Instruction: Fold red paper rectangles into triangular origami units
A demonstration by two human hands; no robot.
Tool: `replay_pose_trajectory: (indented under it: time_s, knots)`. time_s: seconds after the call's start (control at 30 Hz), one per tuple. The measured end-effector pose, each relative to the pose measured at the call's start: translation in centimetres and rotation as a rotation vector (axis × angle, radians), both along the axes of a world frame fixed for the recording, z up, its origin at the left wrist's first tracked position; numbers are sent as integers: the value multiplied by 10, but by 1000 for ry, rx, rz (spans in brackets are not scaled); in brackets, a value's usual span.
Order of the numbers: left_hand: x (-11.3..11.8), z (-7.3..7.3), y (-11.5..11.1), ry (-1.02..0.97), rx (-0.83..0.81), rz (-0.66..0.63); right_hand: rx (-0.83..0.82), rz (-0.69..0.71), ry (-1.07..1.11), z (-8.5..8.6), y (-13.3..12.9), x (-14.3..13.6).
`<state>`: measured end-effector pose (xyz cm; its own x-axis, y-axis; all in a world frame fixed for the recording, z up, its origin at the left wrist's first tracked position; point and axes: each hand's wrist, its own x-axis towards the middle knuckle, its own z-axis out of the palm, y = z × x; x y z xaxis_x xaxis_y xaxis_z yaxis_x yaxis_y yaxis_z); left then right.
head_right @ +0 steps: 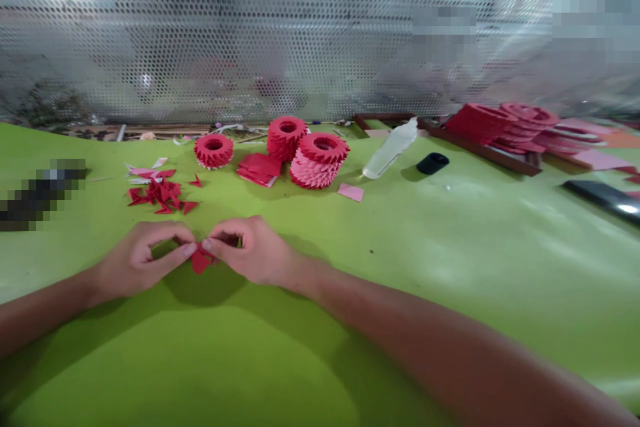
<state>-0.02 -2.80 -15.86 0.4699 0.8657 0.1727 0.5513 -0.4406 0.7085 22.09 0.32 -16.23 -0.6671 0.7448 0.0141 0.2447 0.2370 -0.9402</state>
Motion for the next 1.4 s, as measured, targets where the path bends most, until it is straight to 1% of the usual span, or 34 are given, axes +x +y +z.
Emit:
replay_pose_trajectory:
  time_s: [0.1, 0.13, 0.2, 0.3, 0.37, 0.47, 0.53, 0.67, 0.83, 0.93, 1.0, 1.07, 1.2, 1.4]
  knots:
    - [1, 2, 1, -42, 25, 32, -51, -22, -24, 0, 1, 0]
    - [1, 2, 2, -50, 29, 43, -43, -30, -23, -1, 1, 0]
    - [1, 2, 2, -40, 16, 70, 26, -59, -14, -2, 1, -1]
    - [-1, -1, 1, 11, -53, 133, 218, -143, 21, -4, 0, 0]
    - [-2, -4, 1, 11, -119, 155, 399, -177, 30, -6, 0, 1]
    - [-2, -4, 3, -25, -154, 116, 741, -127, 5, -9, 1, 2]
    - [-1, -2, 6, -38, -131, 85, 900, -72, -12, -11, 1, 2]
    - [-1, 1, 10, -89, -161, 71, 1008, -30, 3, -12, 3, 4]
    - [-5, -3, 10, -174, -241, 74, 1082, -8, -32, -13, 5, 6]
    - [-7, -4, 12, -315, -345, 33, 1047, 13, -32, -13, 6, 8]
    - [-8, -2, 14, -403, -424, -12, 953, 25, -34, -12, 6, 9]
    - [-9, -1, 15, -453, -477, -31, 818, 40, -27, -10, 7, 9]
    - [-12, 1, 16, -501, -506, -9, 583, 65, 30, -8, 6, 8]
    - [-13, -1, 17, -526, -520, 7, 279, 13, 78, -8, 0, 5]
